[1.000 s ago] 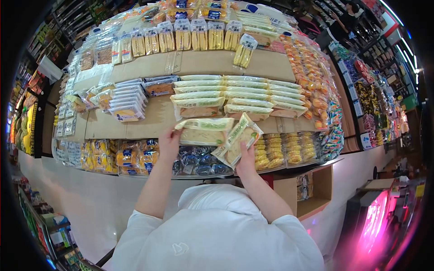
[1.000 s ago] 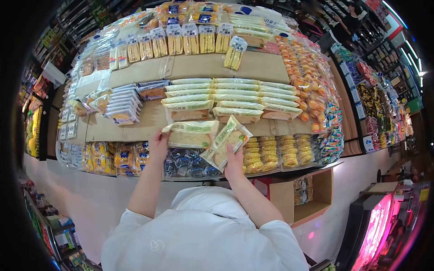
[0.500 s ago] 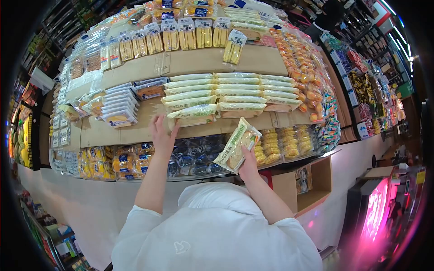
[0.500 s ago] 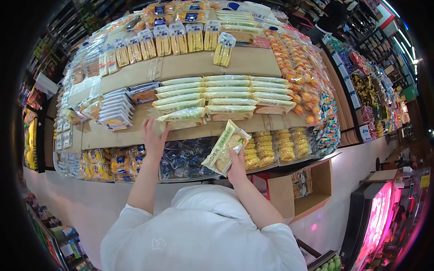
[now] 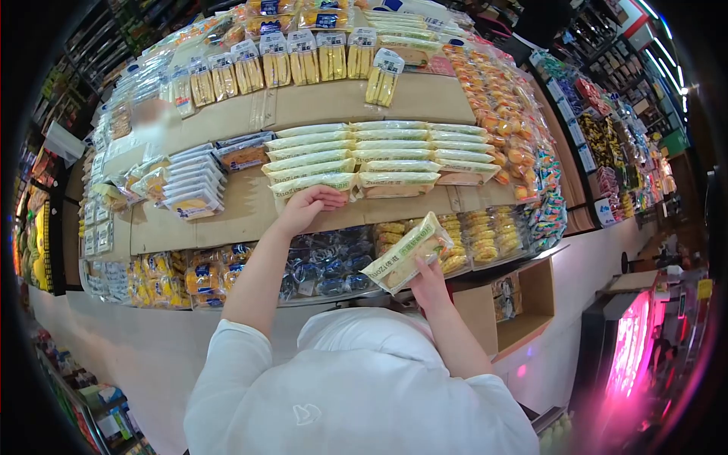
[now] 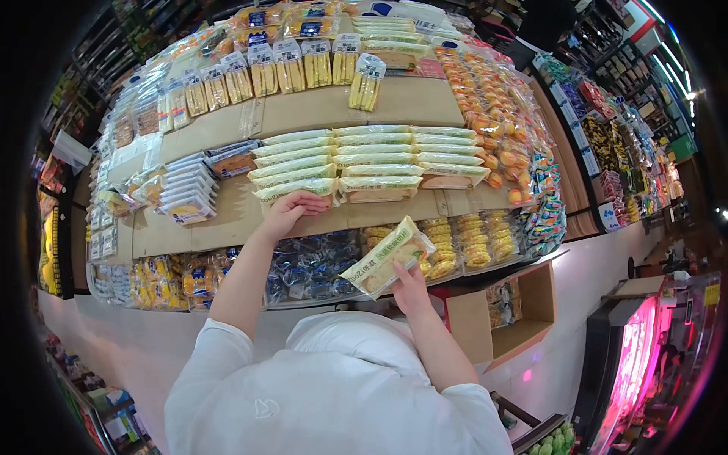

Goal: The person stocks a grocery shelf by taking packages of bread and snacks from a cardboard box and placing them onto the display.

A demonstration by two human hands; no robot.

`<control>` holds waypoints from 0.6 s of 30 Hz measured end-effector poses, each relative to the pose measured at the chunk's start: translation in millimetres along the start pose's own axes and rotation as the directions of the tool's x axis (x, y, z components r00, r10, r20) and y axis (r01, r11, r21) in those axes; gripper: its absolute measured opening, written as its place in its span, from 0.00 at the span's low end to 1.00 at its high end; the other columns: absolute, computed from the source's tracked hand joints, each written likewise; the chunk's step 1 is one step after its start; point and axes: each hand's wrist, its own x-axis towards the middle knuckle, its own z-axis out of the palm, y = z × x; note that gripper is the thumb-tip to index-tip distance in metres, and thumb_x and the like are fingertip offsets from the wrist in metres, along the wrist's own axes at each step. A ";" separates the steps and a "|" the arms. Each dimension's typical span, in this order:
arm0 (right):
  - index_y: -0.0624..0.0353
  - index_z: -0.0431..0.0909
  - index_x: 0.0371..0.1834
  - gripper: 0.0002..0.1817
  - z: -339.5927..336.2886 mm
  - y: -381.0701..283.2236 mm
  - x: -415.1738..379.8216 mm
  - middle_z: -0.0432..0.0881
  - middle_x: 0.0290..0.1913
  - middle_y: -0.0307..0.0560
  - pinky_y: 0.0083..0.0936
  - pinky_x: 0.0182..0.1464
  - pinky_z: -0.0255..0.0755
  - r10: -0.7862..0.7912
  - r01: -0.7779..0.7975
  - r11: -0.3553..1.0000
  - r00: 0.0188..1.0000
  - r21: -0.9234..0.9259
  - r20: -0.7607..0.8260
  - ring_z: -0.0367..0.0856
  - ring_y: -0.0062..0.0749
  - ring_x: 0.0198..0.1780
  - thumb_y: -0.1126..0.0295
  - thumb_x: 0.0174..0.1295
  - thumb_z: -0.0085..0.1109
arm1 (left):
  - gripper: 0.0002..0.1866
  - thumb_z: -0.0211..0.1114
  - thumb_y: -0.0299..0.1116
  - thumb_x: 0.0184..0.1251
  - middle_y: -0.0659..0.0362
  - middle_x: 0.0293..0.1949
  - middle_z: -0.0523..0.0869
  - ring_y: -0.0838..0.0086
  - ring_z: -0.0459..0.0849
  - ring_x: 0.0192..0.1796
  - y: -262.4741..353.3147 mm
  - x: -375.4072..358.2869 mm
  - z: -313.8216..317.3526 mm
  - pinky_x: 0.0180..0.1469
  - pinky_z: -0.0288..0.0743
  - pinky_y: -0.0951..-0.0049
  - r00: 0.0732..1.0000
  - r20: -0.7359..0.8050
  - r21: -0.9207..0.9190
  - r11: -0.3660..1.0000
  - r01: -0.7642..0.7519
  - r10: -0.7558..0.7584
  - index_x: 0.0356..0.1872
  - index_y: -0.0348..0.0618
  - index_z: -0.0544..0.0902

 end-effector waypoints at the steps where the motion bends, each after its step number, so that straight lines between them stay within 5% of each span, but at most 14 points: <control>1: 0.49 0.58 0.71 0.29 -4.1 -1.5 -0.9 0.69 0.66 0.42 0.42 0.69 0.65 -0.013 0.013 1.000 1.000 -0.002 0.011 0.69 0.38 0.68 0.72 0.68 0.55 | 0.20 0.44 0.14 0.67 0.50 0.55 0.82 0.66 0.82 0.58 -1.9 1.7 0.9 0.61 0.75 0.67 1.000 -0.009 0.027 0.999 -0.018 0.018 0.58 0.34 0.74; 5: 0.48 0.60 0.70 0.28 -15.9 -10.1 -7.3 0.70 0.66 0.41 0.43 0.70 0.63 -0.026 0.024 0.997 0.999 0.069 0.032 0.68 0.37 0.68 0.72 0.68 0.56 | 0.19 0.45 0.14 0.68 0.49 0.57 0.80 0.65 0.81 0.58 -7.3 1.7 11.4 0.62 0.73 0.66 0.993 -0.080 0.061 0.995 -0.079 0.084 0.57 0.33 0.73; 8: 0.48 0.62 0.69 0.27 -29.6 -19.7 -7.7 0.70 0.66 0.40 0.43 0.71 0.62 -0.037 0.031 0.990 0.999 0.141 0.038 0.68 0.36 0.68 0.72 0.68 0.56 | 0.18 0.48 0.18 0.67 0.51 0.57 0.80 0.65 0.79 0.60 0.4 0.4 33.4 0.62 0.73 0.65 0.978 -0.148 0.265 0.959 -0.101 0.144 0.57 0.33 0.74; 11: 0.48 0.63 0.69 0.26 -39.4 -30.5 -4.7 0.71 0.66 0.40 0.43 0.71 0.62 -0.077 0.071 0.980 0.997 0.183 0.023 0.68 0.36 0.68 0.72 0.68 0.57 | 0.20 0.58 0.24 0.67 0.49 0.59 0.78 0.65 0.81 0.57 28.5 -10.4 74.2 0.60 0.74 0.67 0.962 -0.082 0.900 0.434 -0.041 0.262 0.60 0.36 0.72; 14: 0.49 0.64 0.68 0.25 -51.3 -39.8 1.0 0.71 0.66 0.39 0.43 0.71 0.62 -0.092 0.079 0.966 0.995 0.247 0.042 0.69 0.36 0.68 0.73 0.68 0.56 | 0.27 0.67 0.38 0.63 0.47 0.57 0.79 0.57 0.79 0.59 44.0 -7.4 150.6 0.58 0.73 0.62 0.994 -0.091 0.593 0.799 0.096 -0.053 0.61 0.38 0.72; 16: 0.49 0.66 0.67 0.24 -57.0 -46.7 7.6 0.73 0.65 0.39 0.42 0.72 0.61 -0.087 0.060 0.947 0.994 0.317 0.072 0.69 0.36 0.68 0.73 0.68 0.56 | 0.29 0.70 0.42 0.60 0.46 0.50 0.83 0.55 0.82 0.52 34.3 9.1 189.6 0.54 0.75 0.62 0.992 0.118 0.562 0.822 -0.095 0.034 0.60 0.40 0.74; 18: 0.52 0.67 0.66 0.23 -65.2 -53.4 15.9 0.74 0.63 0.41 0.41 0.70 0.64 -0.122 0.098 0.957 0.990 0.275 0.073 0.71 0.36 0.66 0.71 0.68 0.57 | 0.27 0.72 0.37 0.58 0.48 0.47 0.85 0.62 0.84 0.49 24.6 28.1 212.8 0.51 0.76 0.65 0.992 0.119 0.623 0.781 -0.050 -0.031 0.58 0.39 0.77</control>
